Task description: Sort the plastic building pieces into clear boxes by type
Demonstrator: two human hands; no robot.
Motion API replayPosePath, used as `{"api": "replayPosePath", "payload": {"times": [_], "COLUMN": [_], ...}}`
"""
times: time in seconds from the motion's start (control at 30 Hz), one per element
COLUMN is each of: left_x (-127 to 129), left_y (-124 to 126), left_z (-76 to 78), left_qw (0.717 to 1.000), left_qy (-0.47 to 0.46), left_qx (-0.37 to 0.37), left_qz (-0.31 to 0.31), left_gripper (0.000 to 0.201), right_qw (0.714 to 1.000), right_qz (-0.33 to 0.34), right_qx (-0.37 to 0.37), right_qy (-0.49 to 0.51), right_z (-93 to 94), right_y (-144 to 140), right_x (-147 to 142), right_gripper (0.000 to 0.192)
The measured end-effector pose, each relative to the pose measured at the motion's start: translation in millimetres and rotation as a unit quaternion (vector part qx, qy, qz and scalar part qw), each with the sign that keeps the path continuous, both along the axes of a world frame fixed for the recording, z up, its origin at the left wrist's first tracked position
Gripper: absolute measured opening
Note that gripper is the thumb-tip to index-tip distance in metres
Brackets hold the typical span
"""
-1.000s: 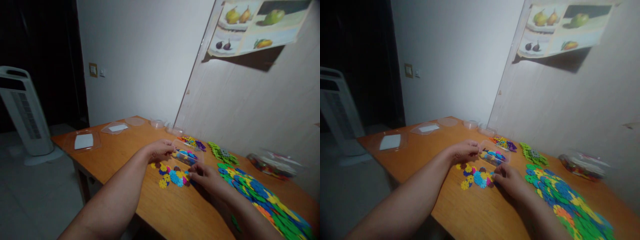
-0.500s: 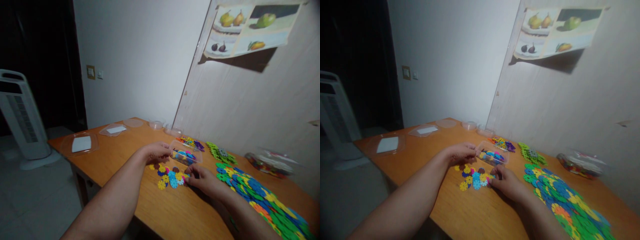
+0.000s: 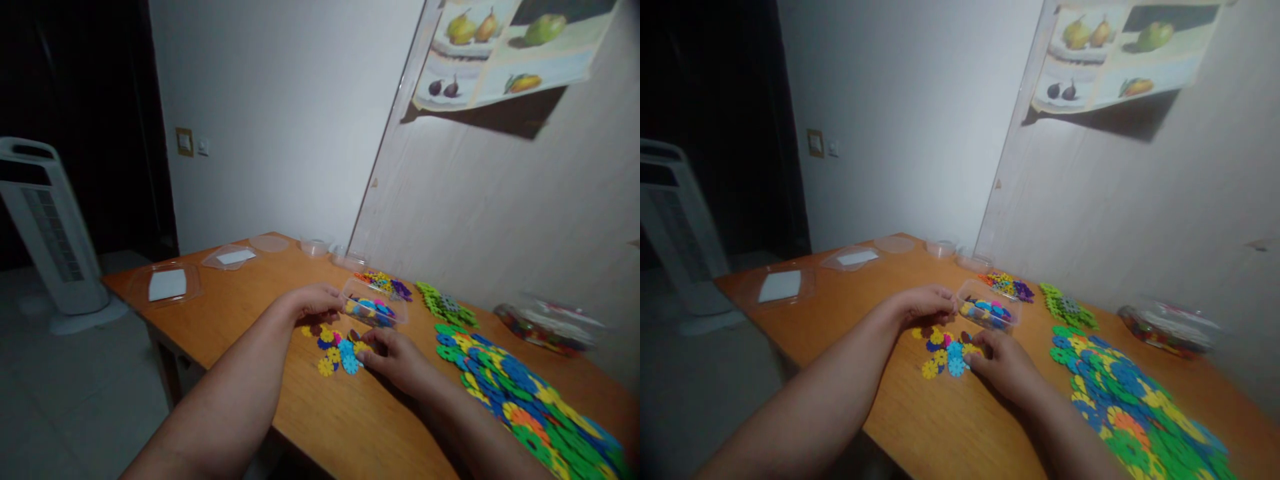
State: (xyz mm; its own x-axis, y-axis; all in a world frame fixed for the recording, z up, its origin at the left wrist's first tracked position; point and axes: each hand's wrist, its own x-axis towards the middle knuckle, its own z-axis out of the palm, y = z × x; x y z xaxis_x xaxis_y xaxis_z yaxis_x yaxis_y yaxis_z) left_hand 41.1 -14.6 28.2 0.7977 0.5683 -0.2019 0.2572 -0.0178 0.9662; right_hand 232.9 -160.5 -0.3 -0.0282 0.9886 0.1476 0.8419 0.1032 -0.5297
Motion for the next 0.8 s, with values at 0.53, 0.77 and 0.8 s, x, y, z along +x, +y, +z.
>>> {"api": "replayPosePath", "payload": {"times": [0.53,0.77,0.8], "left_x": [3,3,3], "left_y": [1,0,0], "left_z": [0.2,-0.4,-0.5], "left_qw": [1.0,1.0,1.0], "left_qy": [0.003,0.021,0.02], "left_qx": [-0.001,0.008,0.008], "left_qz": [0.001,0.003,0.002], "left_gripper": [0.011,0.008,0.008], "right_qw": [0.907,0.998,0.999], "right_qz": [-0.142,-0.01,-0.003], "right_qx": [0.095,-0.01,-0.013], "right_qy": [0.386,0.065,0.033], "right_z": [39.8,6.4,3.5], "right_y": [-12,-10,-9], "right_x": [-6,1,0], "right_gripper": [0.035,0.027,0.025]}}
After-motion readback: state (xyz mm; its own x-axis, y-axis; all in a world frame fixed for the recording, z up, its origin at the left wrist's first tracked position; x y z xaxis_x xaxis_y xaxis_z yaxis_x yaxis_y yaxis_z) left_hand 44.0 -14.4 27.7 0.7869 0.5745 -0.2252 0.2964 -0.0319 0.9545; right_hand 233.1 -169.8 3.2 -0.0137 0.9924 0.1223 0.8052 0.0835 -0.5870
